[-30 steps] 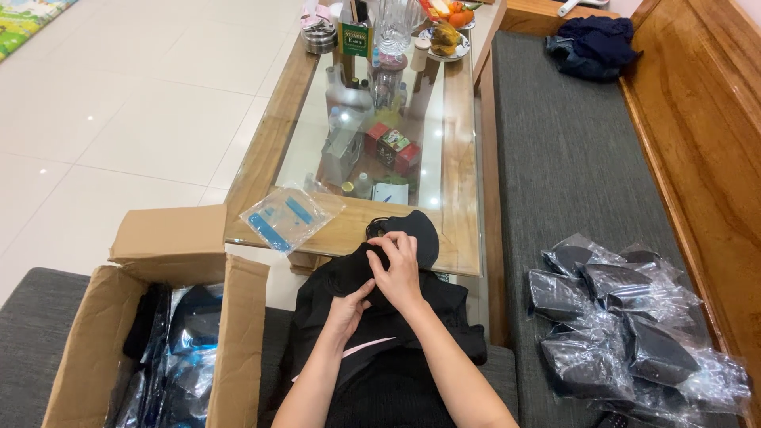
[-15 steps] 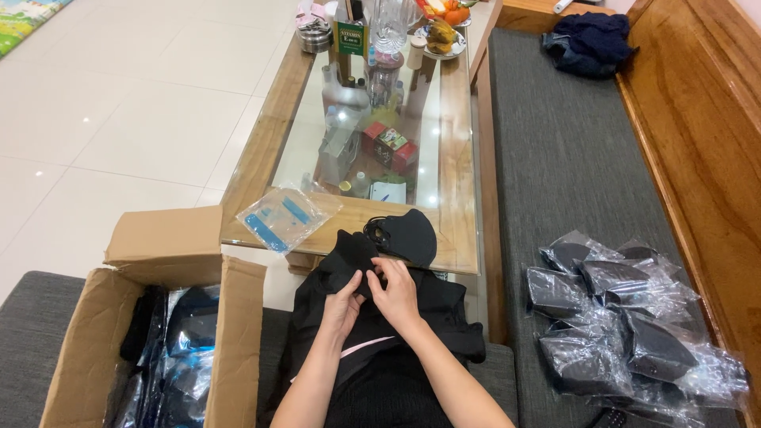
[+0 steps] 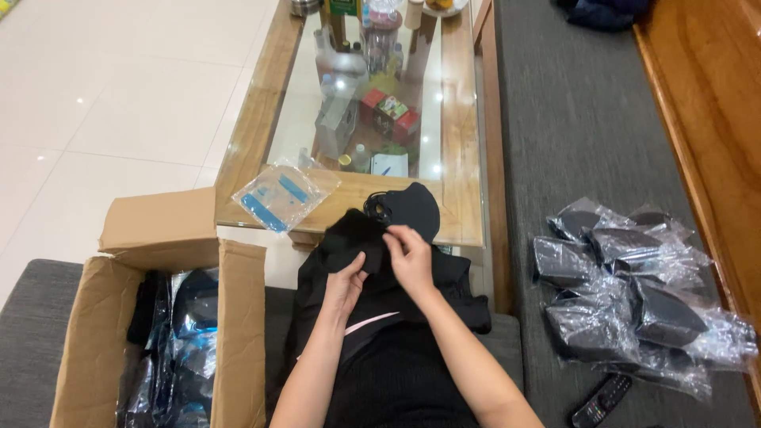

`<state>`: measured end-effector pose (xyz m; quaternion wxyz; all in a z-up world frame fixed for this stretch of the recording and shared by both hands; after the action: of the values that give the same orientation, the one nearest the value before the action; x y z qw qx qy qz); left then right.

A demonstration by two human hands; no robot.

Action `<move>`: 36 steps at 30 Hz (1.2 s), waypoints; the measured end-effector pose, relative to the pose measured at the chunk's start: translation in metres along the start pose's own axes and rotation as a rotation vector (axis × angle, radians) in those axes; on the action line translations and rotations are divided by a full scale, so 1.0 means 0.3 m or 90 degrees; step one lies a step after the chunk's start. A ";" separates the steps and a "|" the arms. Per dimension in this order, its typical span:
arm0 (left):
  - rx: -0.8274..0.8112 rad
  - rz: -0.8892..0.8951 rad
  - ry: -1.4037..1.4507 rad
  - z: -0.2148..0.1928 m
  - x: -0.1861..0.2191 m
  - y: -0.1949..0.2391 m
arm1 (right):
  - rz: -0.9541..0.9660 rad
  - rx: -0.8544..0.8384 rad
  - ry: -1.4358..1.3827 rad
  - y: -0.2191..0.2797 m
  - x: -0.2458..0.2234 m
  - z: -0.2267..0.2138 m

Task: Package black face masks into individual plastic bags

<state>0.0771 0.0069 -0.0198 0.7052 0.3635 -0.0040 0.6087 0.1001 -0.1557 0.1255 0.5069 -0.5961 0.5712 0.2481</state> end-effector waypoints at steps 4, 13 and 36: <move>0.007 0.007 0.044 -0.115 -0.052 -0.087 | 0.154 0.081 -0.197 -0.041 0.277 -0.004; 0.015 0.009 0.049 -0.078 -0.029 -0.052 | 0.310 0.064 0.004 -0.086 0.371 -0.123; -0.021 -0.002 0.001 -0.012 -0.008 -0.008 | 0.243 -0.095 0.218 -0.092 0.254 -0.113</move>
<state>0.0770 0.0068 -0.0249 0.7119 0.3515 -0.0125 0.6078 0.1334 -0.2230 0.0800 0.3012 -0.5468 0.7308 0.2761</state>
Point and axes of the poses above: each hand's wrist, its own y-axis away from the middle knuckle, its own z-axis out of the palm, x = y × z, the point moved 9 cm from there along -y, towards the middle knuckle, and after that the axes turned 3 degrees about -z, right-handed, at the moved point
